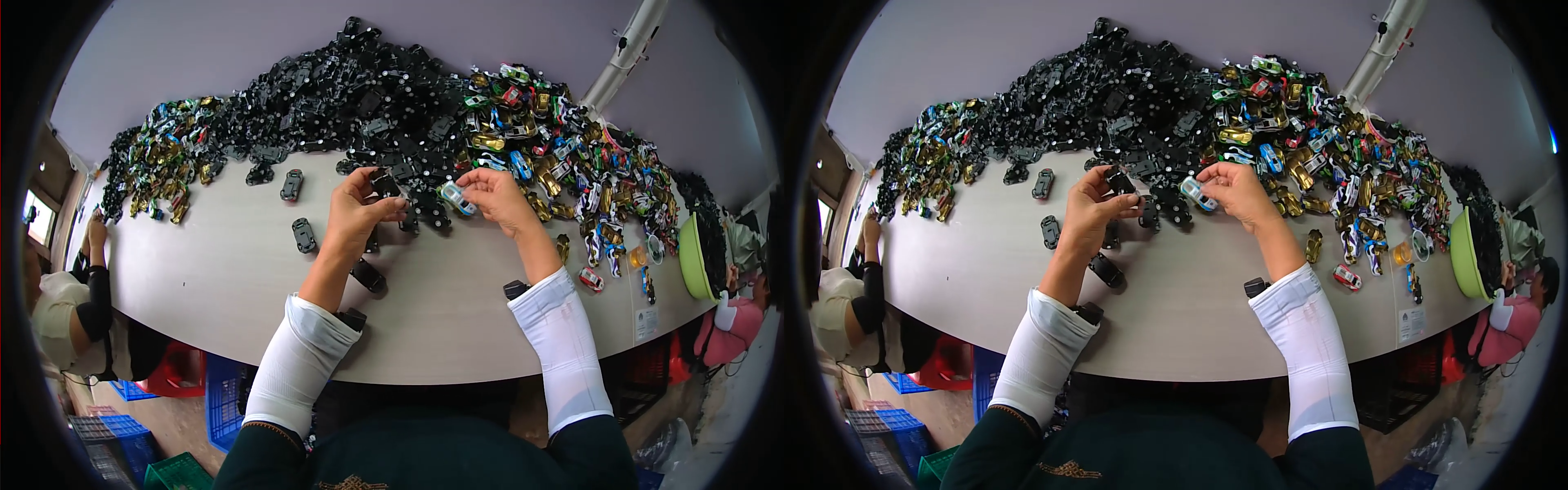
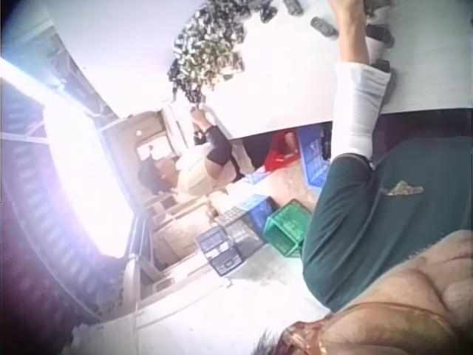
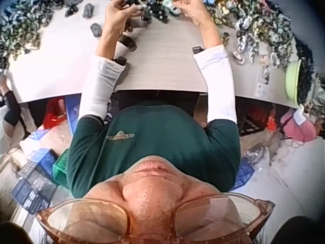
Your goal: Assembling and sorting plastic components for small toy cars on a manufacturing workbench.
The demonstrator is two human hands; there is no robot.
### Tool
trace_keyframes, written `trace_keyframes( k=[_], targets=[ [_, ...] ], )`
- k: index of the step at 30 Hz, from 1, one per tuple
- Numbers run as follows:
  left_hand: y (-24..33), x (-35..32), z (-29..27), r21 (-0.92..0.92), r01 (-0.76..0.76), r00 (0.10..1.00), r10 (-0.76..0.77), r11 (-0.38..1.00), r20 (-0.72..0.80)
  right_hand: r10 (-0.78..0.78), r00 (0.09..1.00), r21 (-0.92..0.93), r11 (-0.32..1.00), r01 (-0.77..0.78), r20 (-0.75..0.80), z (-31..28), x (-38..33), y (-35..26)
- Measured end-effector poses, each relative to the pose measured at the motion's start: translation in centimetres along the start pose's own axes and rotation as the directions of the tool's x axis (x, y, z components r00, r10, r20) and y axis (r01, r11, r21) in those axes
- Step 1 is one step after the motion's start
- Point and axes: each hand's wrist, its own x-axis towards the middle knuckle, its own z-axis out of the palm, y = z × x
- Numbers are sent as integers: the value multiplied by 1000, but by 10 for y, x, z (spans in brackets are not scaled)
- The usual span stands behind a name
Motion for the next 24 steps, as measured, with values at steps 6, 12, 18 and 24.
trace_keyframes(
  k=[6,12,18,24],
  targets=[
    [-8,-7,8,-107,89,988,-74,990,133,96,992,185,977,-109,77,21,-8,-17],
    [-18,-6,9,-192,145,981,-116,971,155,-206,978,-62,977,206,11,53,-13,-25],
    [-22,-1,4,1,16,995,-16,1000,95,-415,903,-211,898,387,-112,65,-13,-19],
    [-12,-4,9,-210,-102,989,76,972,-128,-15,990,294,955,-27,140,72,-27,-31]
  ],
)
